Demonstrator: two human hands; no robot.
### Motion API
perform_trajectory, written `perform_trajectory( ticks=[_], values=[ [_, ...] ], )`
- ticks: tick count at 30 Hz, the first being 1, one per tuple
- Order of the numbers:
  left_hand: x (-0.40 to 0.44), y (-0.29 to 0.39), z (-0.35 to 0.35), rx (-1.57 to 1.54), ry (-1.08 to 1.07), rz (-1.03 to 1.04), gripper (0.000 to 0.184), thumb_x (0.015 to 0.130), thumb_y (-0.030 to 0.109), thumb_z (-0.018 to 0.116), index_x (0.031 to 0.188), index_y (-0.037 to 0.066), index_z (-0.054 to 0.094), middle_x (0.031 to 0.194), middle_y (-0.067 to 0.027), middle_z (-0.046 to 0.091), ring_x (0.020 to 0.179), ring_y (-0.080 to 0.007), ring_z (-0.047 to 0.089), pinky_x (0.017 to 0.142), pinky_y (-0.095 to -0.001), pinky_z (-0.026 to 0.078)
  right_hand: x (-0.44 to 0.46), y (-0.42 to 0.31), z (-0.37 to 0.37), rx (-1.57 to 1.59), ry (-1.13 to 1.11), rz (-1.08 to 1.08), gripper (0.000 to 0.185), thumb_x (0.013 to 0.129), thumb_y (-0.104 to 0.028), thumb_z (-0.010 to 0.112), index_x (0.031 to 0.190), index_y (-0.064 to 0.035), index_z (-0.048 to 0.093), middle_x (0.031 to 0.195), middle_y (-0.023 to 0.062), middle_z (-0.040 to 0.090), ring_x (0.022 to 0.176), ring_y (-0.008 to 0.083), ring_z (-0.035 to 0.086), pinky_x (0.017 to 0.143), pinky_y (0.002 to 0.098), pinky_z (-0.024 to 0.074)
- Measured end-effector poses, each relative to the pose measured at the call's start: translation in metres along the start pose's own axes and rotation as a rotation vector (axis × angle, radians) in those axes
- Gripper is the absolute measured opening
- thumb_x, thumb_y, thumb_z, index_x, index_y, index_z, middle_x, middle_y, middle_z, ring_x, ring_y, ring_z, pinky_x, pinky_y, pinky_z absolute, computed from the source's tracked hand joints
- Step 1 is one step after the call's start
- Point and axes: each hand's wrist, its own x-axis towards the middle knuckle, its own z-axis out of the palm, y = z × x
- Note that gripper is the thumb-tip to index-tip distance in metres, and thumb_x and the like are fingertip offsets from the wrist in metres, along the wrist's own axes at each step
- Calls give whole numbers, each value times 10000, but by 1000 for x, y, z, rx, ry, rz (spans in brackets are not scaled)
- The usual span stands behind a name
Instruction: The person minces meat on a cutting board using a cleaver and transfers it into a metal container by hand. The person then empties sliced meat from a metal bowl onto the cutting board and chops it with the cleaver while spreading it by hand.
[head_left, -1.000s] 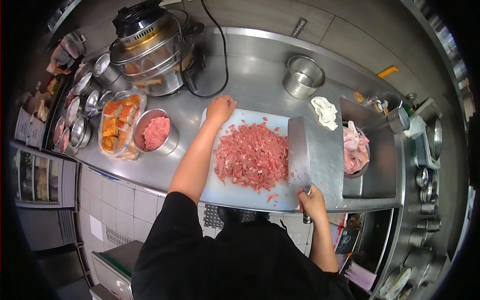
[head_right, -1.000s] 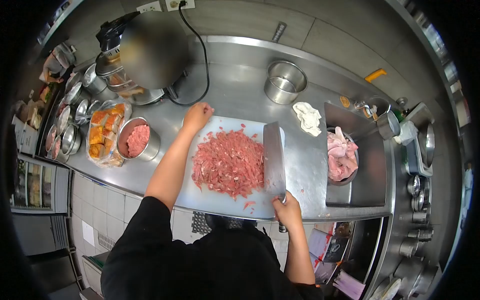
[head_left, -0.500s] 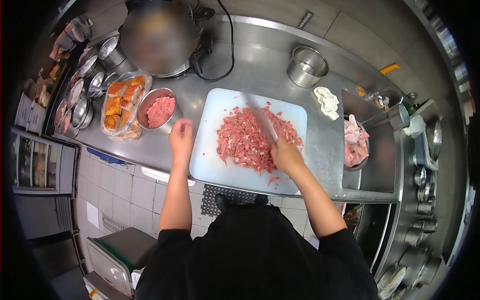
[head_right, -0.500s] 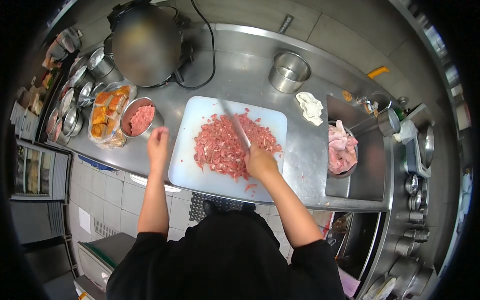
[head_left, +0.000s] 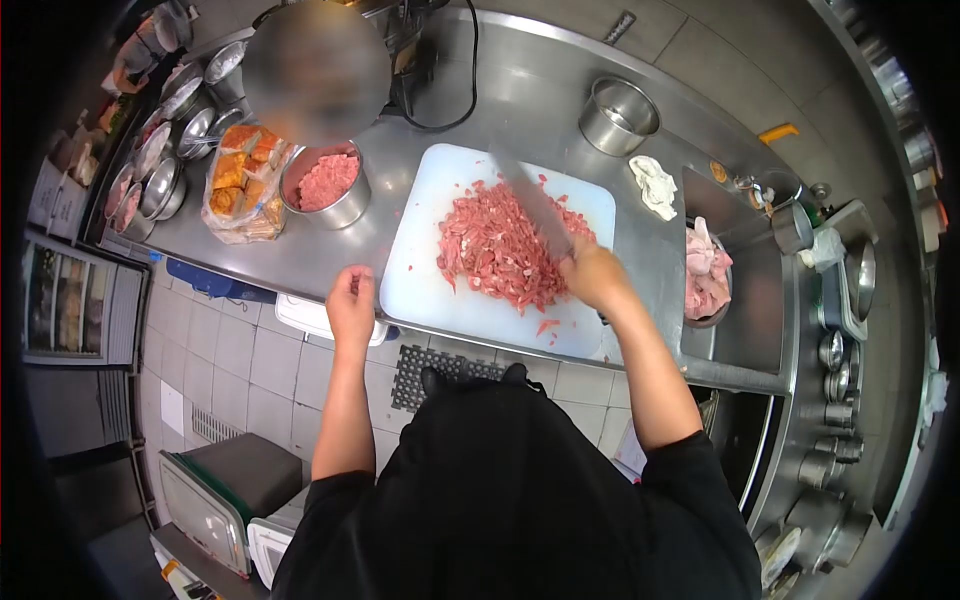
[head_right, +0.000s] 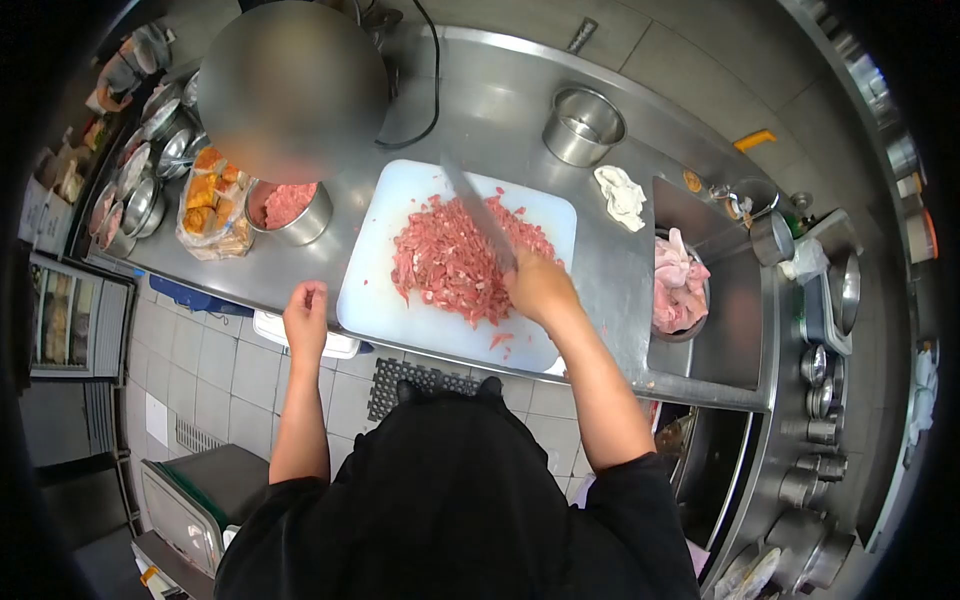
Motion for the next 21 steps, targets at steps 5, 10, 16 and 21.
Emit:
perform_trajectory(
  ticks=[5,10,16,21],
  values=[
    [-25,-4,25,51,-52,242,115,958,122,661,982,13,688,894,-69,683,813,-187,621,774,-327,510,15,38,66,50,-78,90,343,938,-201,595,1167,52,619,1003,301,720,980,462,700,888,543,531],
    [-80,55,109,154,-402,812,278,812,98,714,1088,70,737,1102,-130,713,1085,-308,656,973,-492,454,2,31,16,286,-165,155,372,914,-194,603,1218,19,617,873,227,728,602,314,697,602,436,564],
    [-66,82,175,406,-793,1201,489,815,203,740,1303,232,707,1463,-34,585,1440,-239,456,1242,-605,223,-32,49,-19,579,134,192,270,932,-187,607,1102,23,612,701,128,663,489,215,627,479,377,499],
    [6,80,201,688,-666,1521,436,921,232,612,1354,215,663,1565,-3,499,1477,-225,414,1275,-607,165,-55,88,-10,756,170,241,171,947,-147,601,1041,-4,600,648,73,602,431,169,556,435,350,447]
  ],
)
